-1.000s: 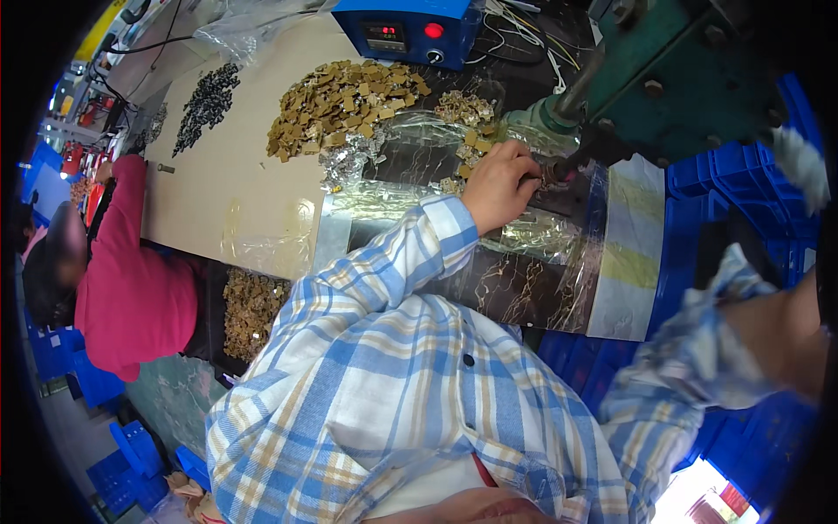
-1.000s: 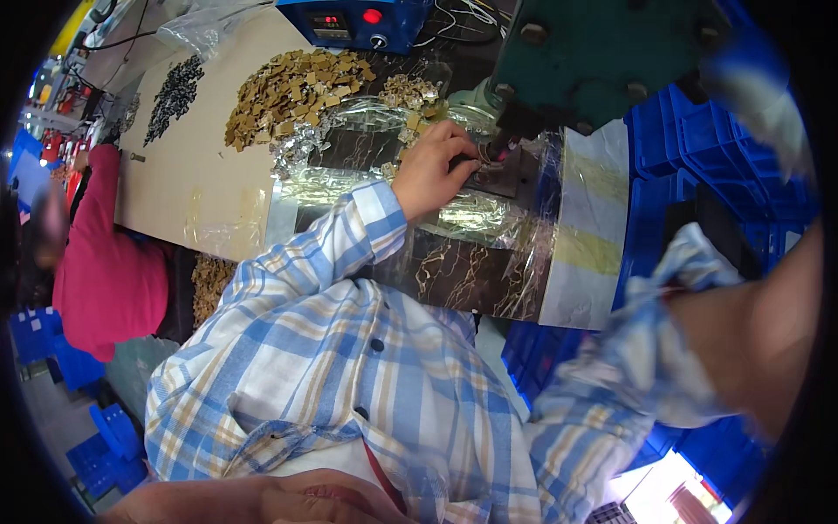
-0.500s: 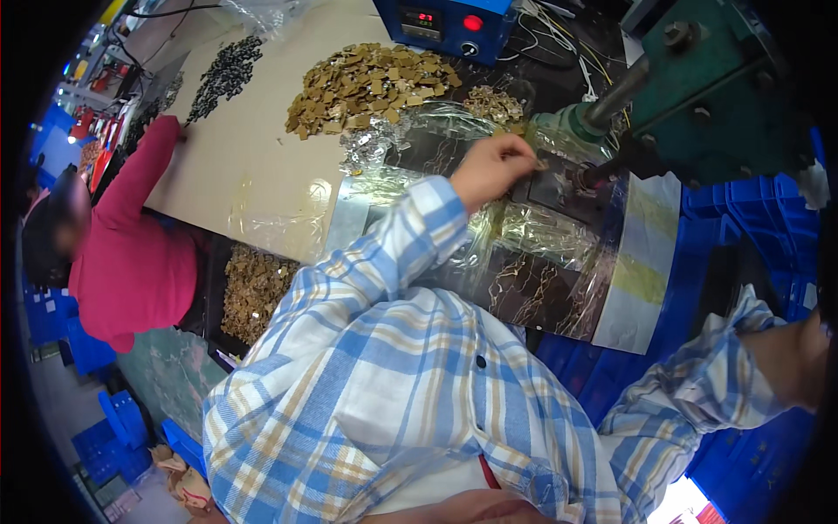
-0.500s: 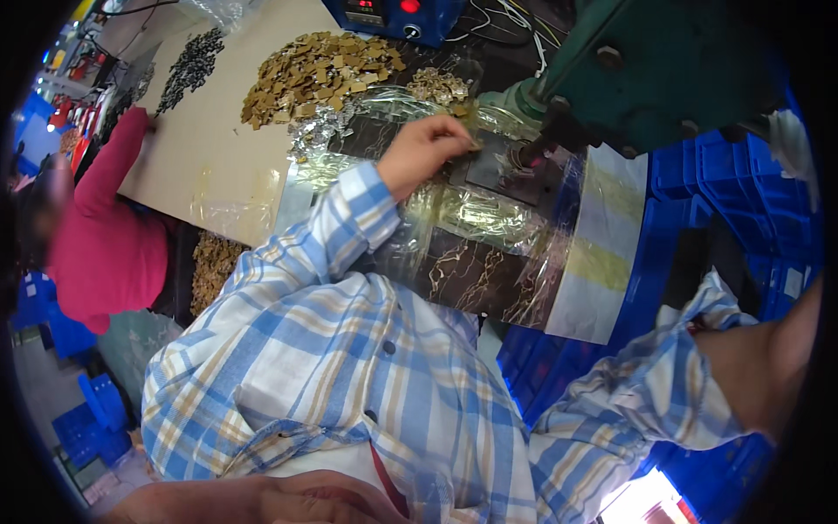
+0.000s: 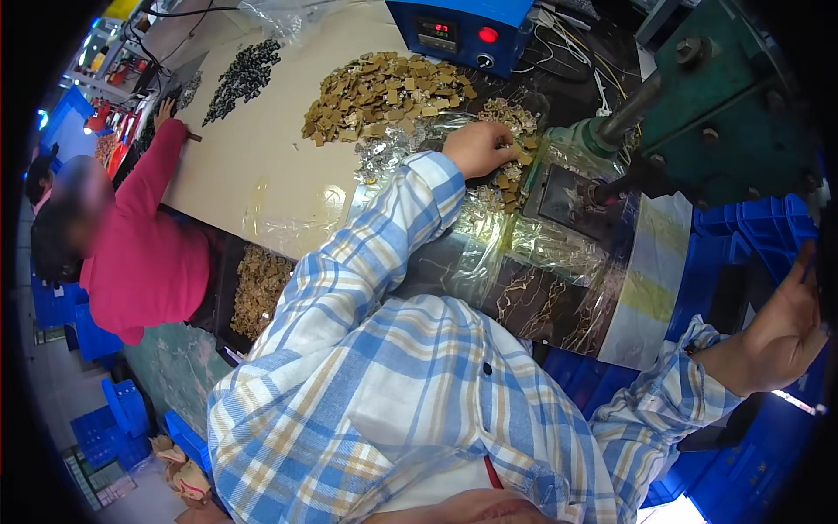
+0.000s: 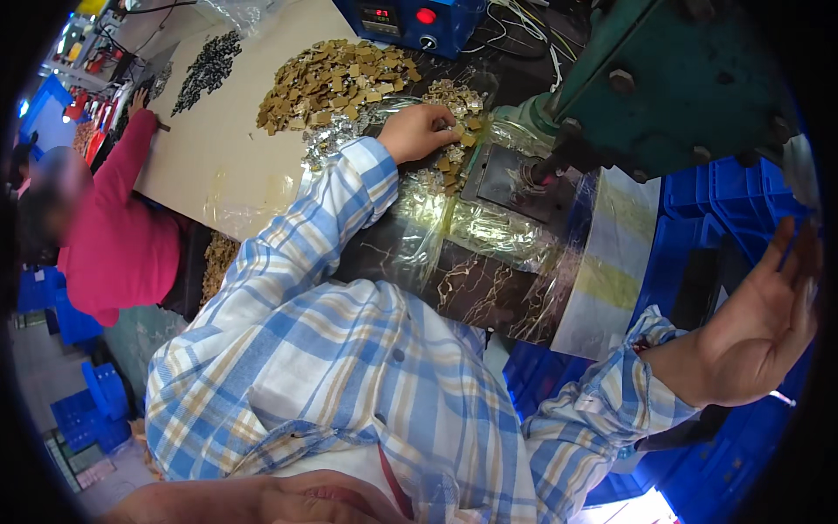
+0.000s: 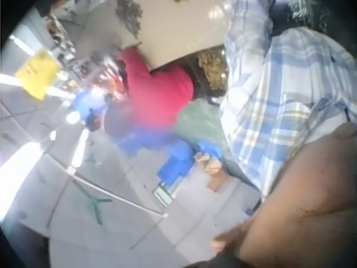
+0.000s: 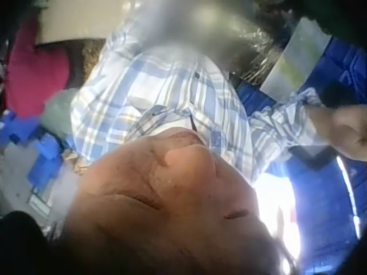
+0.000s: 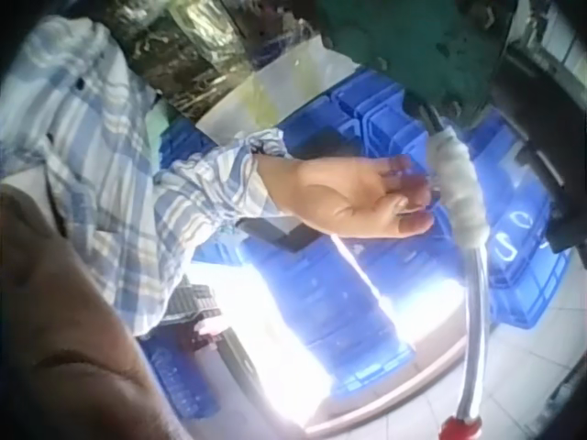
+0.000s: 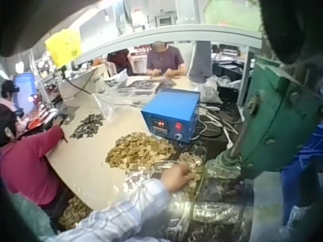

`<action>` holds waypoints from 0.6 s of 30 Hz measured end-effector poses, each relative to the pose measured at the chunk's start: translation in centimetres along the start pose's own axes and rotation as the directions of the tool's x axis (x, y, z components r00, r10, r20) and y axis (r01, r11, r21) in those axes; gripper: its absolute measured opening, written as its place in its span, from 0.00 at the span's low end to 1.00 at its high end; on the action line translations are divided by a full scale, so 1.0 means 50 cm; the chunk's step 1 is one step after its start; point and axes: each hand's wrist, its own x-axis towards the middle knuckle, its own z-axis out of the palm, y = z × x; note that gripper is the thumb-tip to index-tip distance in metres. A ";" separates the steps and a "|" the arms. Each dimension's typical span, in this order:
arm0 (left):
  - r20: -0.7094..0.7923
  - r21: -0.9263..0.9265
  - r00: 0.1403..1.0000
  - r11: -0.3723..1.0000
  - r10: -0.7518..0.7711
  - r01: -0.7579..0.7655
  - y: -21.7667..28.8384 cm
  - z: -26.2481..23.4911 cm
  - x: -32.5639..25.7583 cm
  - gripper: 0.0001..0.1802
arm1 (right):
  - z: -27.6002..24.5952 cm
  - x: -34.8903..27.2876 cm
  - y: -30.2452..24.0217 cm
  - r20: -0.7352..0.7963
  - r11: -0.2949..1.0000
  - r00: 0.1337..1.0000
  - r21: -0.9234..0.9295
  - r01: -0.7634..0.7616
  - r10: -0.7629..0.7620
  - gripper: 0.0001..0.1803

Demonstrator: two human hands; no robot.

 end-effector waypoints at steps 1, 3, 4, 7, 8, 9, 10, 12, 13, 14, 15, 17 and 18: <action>0.014 0.003 1.000 1.000 0.017 -0.017 0.002 0.001 0.002 0.13 | -0.011 -0.005 0.000 -0.159 0.999 0.986 -0.004 -0.054 0.053 0.15; -0.040 -0.041 0.998 0.998 0.040 -0.041 -0.008 0.002 0.001 0.10 | -0.040 -0.008 0.004 -0.102 0.994 0.992 0.092 -0.062 0.072 0.15; -0.095 -0.088 0.994 0.994 0.061 -0.069 -0.015 0.002 0.000 0.08 | -0.048 -0.011 0.006 -0.039 0.980 0.996 0.183 -0.075 0.083 0.16; -0.263 0.244 0.894 0.921 0.363 -0.303 -0.035 -0.012 -0.021 0.06 | -0.047 -0.025 0.013 -0.079 0.977 0.989 0.184 -0.106 0.122 0.17; -0.235 0.272 0.892 0.907 0.386 -0.321 -0.039 -0.018 -0.033 0.06 | -0.053 -0.029 0.015 -0.080 0.976 0.989 0.188 -0.107 0.124 0.17; -0.237 0.275 0.893 0.908 0.384 -0.317 -0.041 -0.025 -0.044 0.06 | -0.059 -0.032 0.016 -0.038 0.969 0.990 0.211 -0.125 0.135 0.18; -0.219 0.252 0.897 0.910 0.384 -0.328 -0.042 -0.031 -0.054 0.06 | -0.062 -0.034 0.016 0.004 0.962 0.989 0.233 -0.142 0.145 0.19; -0.203 0.234 0.902 0.913 0.382 -0.334 -0.049 -0.034 -0.060 0.07 | -0.060 -0.032 0.011 -0.048 0.982 0.991 0.150 -0.114 0.122 0.18; -0.242 0.111 0.936 0.966 0.255 -0.235 -0.059 -0.032 -0.061 0.07 | -0.058 -0.032 0.009 -0.099 0.994 0.991 0.061 -0.088 0.094 0.18; -0.263 -0.018 0.957 0.991 0.123 -0.133 -0.065 -0.031 -0.061 0.08 | -0.065 -0.032 0.007 -0.099 0.994 0.991 0.066 -0.088 0.094 0.18; -0.266 -0.019 0.956 0.991 0.123 -0.133 -0.066 -0.032 -0.059 0.08 | -0.070 -0.028 0.006 -0.010 0.994 0.998 0.096 -0.055 0.056 0.18; -0.197 -0.032 0.979 0.998 0.048 -0.055 -0.064 -0.030 -0.053 0.08 | -0.071 -0.022 -0.001 0.079 0.992 0.997 0.125 -0.022 0.012 0.18; -0.200 -0.028 0.979 0.998 0.046 -0.053 -0.062 -0.028 -0.055 0.08 | -0.054 -0.018 -0.003 0.038 1.000 0.999 0.025 0.010 -0.011 0.17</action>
